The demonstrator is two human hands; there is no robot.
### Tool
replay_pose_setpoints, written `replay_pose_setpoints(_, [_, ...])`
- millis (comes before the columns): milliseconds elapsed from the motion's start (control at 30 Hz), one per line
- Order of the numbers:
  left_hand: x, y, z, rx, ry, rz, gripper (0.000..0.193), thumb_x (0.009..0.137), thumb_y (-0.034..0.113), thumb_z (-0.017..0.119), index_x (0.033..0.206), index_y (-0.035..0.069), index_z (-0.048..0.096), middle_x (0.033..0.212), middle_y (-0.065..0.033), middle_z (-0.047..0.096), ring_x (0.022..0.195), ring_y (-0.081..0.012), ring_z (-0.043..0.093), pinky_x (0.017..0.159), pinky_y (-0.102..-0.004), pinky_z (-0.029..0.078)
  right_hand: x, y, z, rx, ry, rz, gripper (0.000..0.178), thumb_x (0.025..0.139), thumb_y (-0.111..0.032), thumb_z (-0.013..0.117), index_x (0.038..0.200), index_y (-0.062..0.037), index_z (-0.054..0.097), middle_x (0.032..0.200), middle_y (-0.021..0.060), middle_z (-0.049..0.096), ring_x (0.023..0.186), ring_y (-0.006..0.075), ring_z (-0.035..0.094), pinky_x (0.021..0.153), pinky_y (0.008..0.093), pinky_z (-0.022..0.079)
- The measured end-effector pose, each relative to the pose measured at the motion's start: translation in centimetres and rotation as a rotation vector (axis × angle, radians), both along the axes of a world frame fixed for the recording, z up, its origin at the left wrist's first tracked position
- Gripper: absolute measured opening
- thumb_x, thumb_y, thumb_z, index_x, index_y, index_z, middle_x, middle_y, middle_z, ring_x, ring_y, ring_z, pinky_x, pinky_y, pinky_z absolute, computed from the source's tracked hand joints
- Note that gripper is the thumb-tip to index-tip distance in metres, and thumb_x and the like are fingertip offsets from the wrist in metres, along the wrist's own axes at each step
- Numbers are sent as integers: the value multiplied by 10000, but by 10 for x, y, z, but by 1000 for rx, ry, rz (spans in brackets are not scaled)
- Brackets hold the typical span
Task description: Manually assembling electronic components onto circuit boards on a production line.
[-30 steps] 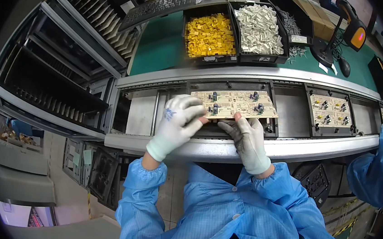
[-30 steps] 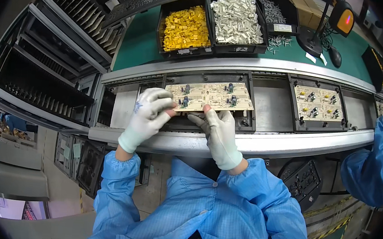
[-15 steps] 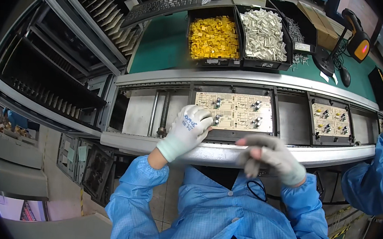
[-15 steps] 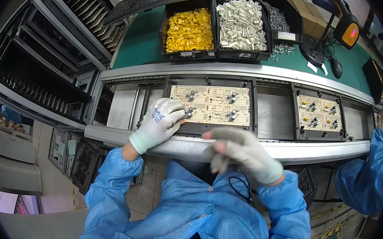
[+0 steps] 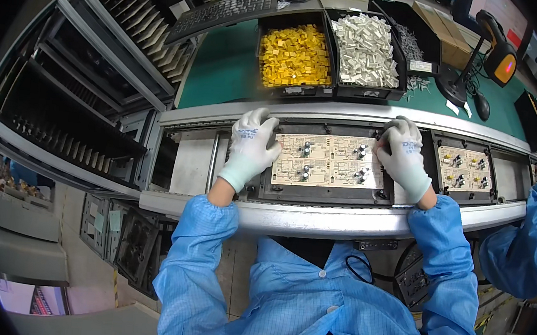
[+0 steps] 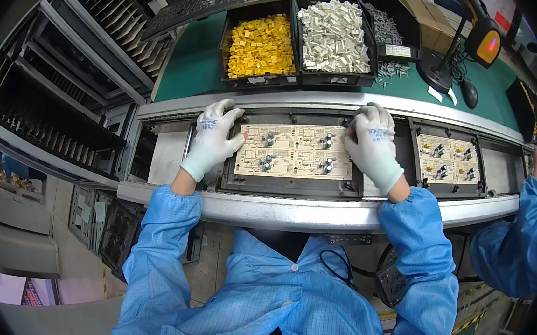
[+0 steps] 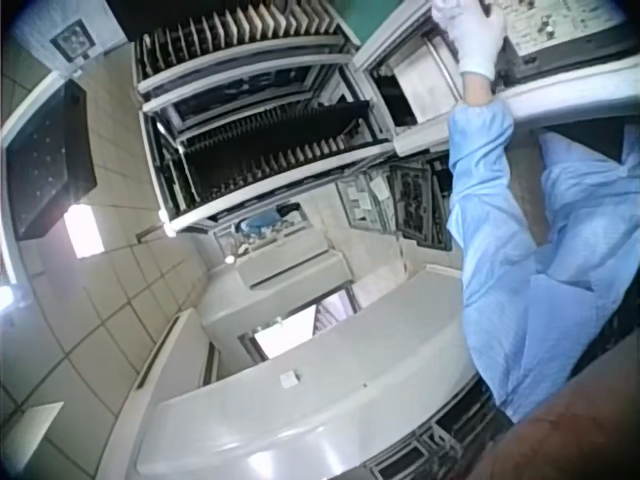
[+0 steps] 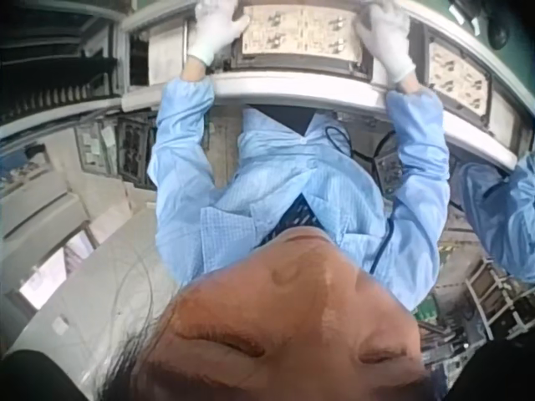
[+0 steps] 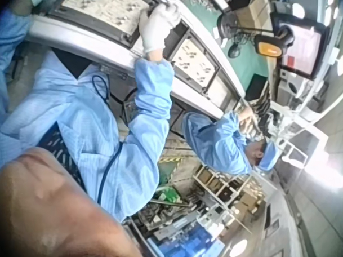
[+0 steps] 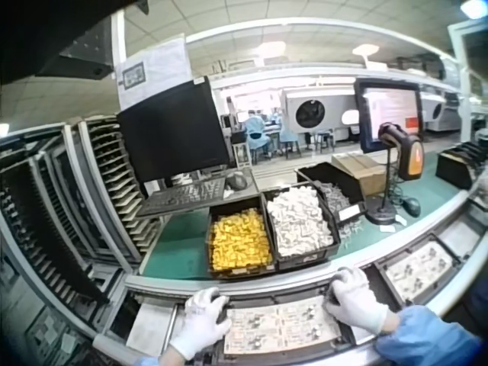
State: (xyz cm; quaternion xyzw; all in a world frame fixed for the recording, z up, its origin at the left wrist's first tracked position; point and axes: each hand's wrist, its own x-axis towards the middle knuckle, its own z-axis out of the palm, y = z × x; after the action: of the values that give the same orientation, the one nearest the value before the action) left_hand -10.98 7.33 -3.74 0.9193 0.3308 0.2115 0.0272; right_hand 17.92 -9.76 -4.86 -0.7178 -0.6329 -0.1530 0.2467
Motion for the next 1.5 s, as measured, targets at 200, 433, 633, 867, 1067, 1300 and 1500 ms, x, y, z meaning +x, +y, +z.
replay_pose_setpoints(200, [2,-1,-1,52,-12,-44,434,723,267,706,1106,83,619,1269,-136,483,1262,-325,380,1065,-473,276,0,-11,24,158,280,-80,136,787,-113,673,868,-19,618,927,139,597,960,302,561,849,374,438])
replay_pose_setpoints(433, [16,-7,-4,54,-22,67,407,718,290,700,1033,65,576,1202,-141,473,1219,-322,364,1069,-486,232,-9,-63,36,-115,236,300,300,709,-95,723,986,-30,628,1082,129,598,1105,331,528,950,426,418])
replay_pose_setpoints(633, [13,-10,2,22,7,69,424,703,299,717,1015,39,593,1174,-144,489,1201,-318,384,1068,-487,235,-11,-77,46,-294,174,346,350,675,-119,744,1012,-81,657,1125,88,588,1147,330,487,968,431,393])
replay_pose_setpoints(867, [30,-21,1,96,22,111,391,723,292,714,973,14,601,1169,-157,492,1195,-320,396,1054,-524,235,13,-45,50,-331,117,478,187,682,-162,755,846,-95,694,961,29,617,1086,293,509,966,419,369])
replay_pose_setpoints(1067, [7,-23,6,150,-208,124,333,729,218,686,1023,82,607,1140,-120,545,1154,-314,456,1004,-456,314,35,-42,46,-266,548,474,172,747,-91,739,899,-45,673,946,45,623,1001,220,558,898,342,448])
replay_pose_setpoints(1300, [-27,-51,11,-272,-118,-333,259,779,305,709,935,103,667,1153,-86,549,1225,-313,413,1045,-444,255,130,36,23,-54,330,-159,279,879,-239,647,1026,-3,651,979,163,685,904,280,661,793,337,504])
replay_pose_setpoints(1500, [-31,-48,-1,-256,-86,-373,347,741,292,746,1006,96,639,1197,-114,512,1273,-371,365,1080,-481,244,156,69,-3,-178,-38,-364,266,849,-307,622,969,-71,596,967,194,659,980,376,609,828,484,485])
